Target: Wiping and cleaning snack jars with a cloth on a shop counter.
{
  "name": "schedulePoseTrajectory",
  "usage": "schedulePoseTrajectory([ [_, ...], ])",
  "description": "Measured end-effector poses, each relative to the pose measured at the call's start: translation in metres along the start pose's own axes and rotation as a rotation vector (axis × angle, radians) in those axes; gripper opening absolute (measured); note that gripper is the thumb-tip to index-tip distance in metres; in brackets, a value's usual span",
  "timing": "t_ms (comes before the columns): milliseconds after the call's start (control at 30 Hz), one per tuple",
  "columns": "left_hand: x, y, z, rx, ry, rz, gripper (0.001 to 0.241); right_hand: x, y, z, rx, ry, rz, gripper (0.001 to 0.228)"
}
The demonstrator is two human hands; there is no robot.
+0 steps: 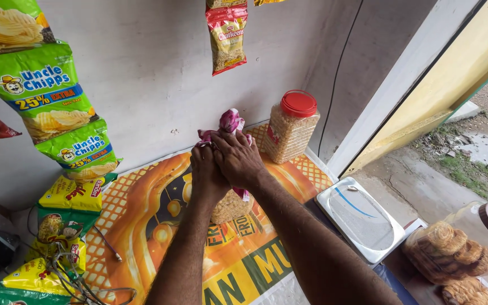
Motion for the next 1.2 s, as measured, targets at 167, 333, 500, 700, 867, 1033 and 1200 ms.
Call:
schedulePoseTrajectory([
  [167,-0.021,-0.007,-0.001,0.003,0.115,-0.067,0.090,-0.003,-0.010,-0.007,0.000,0.133,-0.048,0.053],
  [333,-0.020,-0.015,0.003,0.003,0.053,0.044,0.107,-0.008,-0.011,-0.004,-0.063,0.285,-0.063,0.053],
  [500,-0.030,-0.023,0.006,0.043,0.029,0.049,0.117,-0.008,-0.017,0.008,-0.116,0.370,-0.021,0.053],
  [700,-0.031,-0.021,0.009,0.151,-0.067,-0.063,0.118,-0.010,-0.020,0.021,-0.056,0.542,-0.083,0.055],
  [867,-0.023,-0.013,0.009,0.083,0.011,-0.068,0.106,-0.011,-0.020,0.029,-0.059,0.494,0.044,0.062],
  [1033,-0.006,-0.003,0.006,0.059,0.007,-0.099,0.094,-0.007,-0.017,0.037,-0.133,0.359,0.073,0.063],
  [1200,0.008,0.009,-0.001,0.114,0.004,-0.175,0.070,0.032,-0.023,0.036,0.072,-0.047,0.319,0.047],
])
Point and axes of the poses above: each hand's wrist, its own z-axis away from the middle knuckle, its own y-axis out of the palm, x = y × z, the point moved 8 cm from there along -z, towards the middle knuckle, and after that the axes turned 11 degrees about -y, right-handed, at the moved point
